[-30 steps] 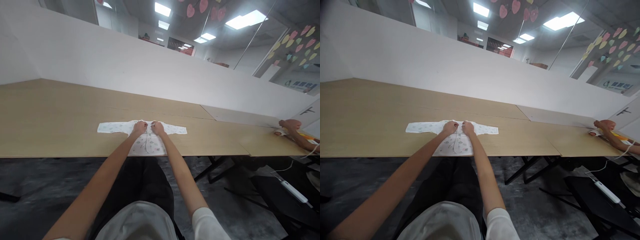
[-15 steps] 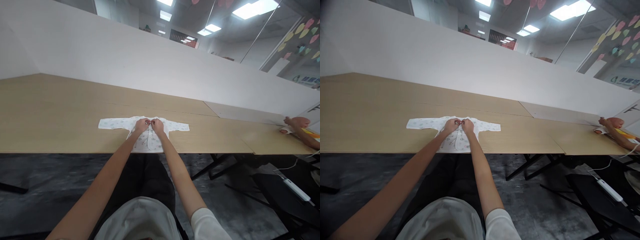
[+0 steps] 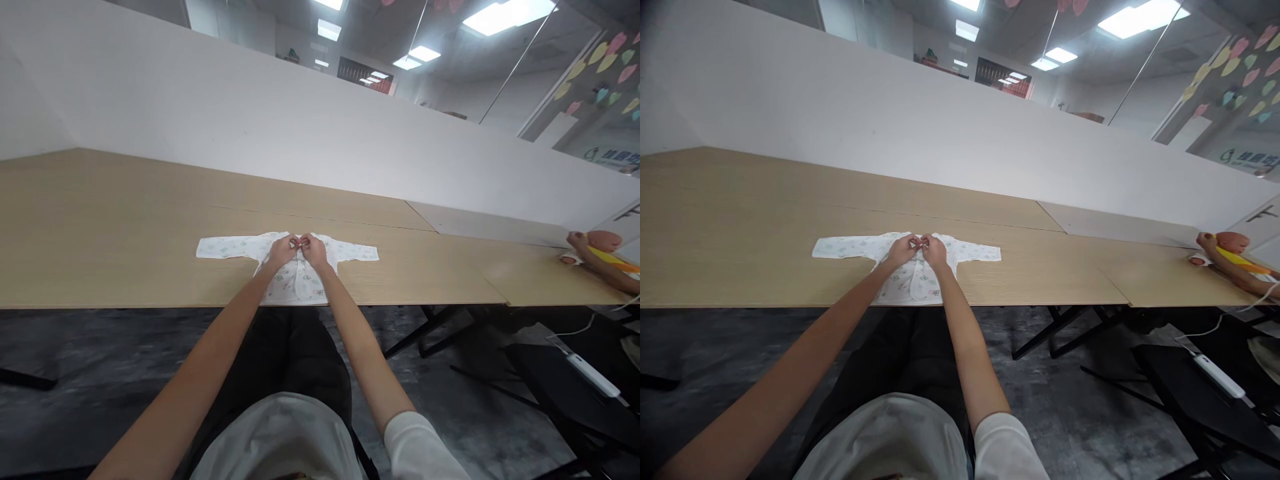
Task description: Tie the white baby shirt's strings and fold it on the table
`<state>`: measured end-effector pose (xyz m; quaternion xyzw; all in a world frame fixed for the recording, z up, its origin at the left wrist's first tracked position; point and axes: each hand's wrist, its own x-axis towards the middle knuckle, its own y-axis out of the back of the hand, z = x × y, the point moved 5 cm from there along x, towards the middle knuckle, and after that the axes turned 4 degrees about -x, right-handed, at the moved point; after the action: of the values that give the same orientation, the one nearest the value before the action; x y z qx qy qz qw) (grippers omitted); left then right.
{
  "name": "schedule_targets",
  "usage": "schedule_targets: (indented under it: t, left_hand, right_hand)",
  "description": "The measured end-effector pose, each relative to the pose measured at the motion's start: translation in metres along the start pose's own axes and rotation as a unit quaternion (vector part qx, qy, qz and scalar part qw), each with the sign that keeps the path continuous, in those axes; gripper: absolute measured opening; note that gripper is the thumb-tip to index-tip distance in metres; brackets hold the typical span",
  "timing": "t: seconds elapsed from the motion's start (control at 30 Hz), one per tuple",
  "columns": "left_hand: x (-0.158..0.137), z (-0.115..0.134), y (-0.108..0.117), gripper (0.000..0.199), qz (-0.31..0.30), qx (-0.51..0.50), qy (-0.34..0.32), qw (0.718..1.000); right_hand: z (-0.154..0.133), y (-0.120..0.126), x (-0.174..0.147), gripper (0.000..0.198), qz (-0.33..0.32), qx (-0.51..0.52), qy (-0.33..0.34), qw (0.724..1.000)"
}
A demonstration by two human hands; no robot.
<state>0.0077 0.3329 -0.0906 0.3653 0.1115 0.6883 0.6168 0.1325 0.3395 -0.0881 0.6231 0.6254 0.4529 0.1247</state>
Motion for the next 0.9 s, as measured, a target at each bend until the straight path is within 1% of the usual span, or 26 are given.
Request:
schedule_targets:
  t: [0.23,0.47,0.53,0.7,0.9]
  left_hand:
    - [0.0003,0.0006,0.0002,0.015,-0.006,-0.012,0.000,1.000]
    - [0.0012,0.0008,-0.0015,0.014,-0.006,-0.037,-0.035,0.999]
    - [0.0017,0.0002,-0.0021,0.014,-0.007,-0.040,-0.039,0.998]
    - [0.0021,-0.0011,-0.0012,0.015,-0.006,-0.040,-0.033,0.999]
    - [0.0037,-0.0038,-0.0031,0.017,-0.006,-0.061,-0.033,0.998]
  right_hand:
    - [-0.0018,0.0008,-0.0018,0.028,-0.007,-0.036,0.005,0.999]
    - [-0.0055,0.0049,-0.0049,0.026,0.003,-0.066,-0.009,0.998]
    - [-0.0051,0.0066,-0.0056,0.026,0.009,-0.048,-0.023,0.999]
    - [-0.0011,0.0092,-0.0065,0.026,0.016,0.041,-0.065,0.997]
    - [0.0036,0.0058,-0.0046,0.028,0.018,0.104,-0.080,0.991]
